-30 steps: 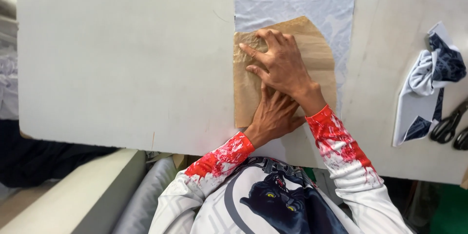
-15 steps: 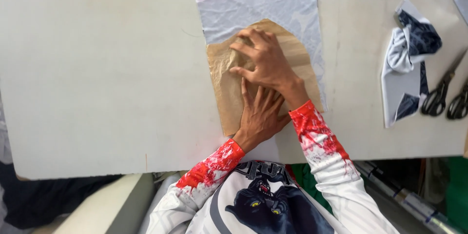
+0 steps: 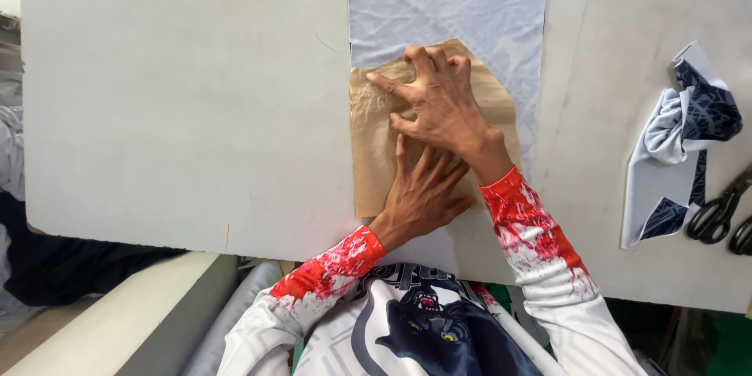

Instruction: Aligning a paper pattern on fabric and cutting out the shape using scissors and an electric fabric cutter.

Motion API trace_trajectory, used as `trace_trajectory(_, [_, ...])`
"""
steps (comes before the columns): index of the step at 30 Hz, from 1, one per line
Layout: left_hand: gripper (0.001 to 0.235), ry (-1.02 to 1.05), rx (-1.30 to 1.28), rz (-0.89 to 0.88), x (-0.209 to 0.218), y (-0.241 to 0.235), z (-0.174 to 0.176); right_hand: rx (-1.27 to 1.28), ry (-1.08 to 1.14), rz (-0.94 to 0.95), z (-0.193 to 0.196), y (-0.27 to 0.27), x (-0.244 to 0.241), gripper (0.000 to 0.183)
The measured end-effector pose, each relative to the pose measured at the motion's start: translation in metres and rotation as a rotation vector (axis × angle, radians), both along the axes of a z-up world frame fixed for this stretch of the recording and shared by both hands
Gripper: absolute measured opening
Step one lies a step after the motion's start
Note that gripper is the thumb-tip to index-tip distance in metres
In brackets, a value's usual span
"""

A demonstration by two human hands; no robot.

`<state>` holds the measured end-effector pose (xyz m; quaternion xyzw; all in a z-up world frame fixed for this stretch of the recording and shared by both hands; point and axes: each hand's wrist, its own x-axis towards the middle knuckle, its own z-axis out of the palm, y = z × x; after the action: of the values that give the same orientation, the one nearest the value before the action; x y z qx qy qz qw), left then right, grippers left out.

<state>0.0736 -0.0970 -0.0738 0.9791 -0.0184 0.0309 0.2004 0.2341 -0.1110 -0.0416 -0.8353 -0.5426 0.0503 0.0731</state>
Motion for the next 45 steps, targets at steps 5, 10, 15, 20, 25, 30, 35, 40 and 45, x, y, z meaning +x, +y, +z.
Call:
trace_trajectory(5, [0.063,0.065,-0.024,-0.025,0.001,0.003,0.005,-0.111,0.068,-0.016,0.016,0.010,0.001,0.065])
trace_trajectory(10, [0.056,0.091,0.049,-0.149,0.007,0.021,0.018,-0.123,0.063,-0.037,0.011,0.008,0.002,0.068])
trace_trajectory(15, [0.085,0.075,0.000,-0.119,0.022,0.037,0.027,-0.155,0.148,-0.102,0.010,0.019,0.003,0.061])
trace_trajectory(20, [0.106,0.079,0.004,-0.078,0.036,0.050,0.034,-0.156,0.184,-0.162,0.002,0.026,0.007,0.045])
trace_trajectory(25, [0.126,0.326,0.005,-0.045,0.050,0.050,0.053,-0.102,0.223,-0.220,-0.018,0.027,0.017,0.035])
trace_trajectory(30, [0.148,0.225,-0.116,-0.088,0.040,0.059,0.026,0.203,0.124,-0.139,-0.004,-0.004,0.033,0.027])
trace_trajectory(35, [0.154,0.202,0.035,-0.056,0.037,0.057,0.009,0.347,0.083,-0.104,-0.028,-0.027,0.043,0.034])
trace_trajectory(40, [0.159,0.138,0.012,-0.041,0.036,0.056,0.006,0.219,0.054,-0.099,-0.026,-0.019,0.064,0.054])
trace_trajectory(45, [0.153,0.089,0.029,-0.033,0.036,0.056,0.007,-0.124,0.215,-0.083,-0.013,-0.002,0.088,0.030])
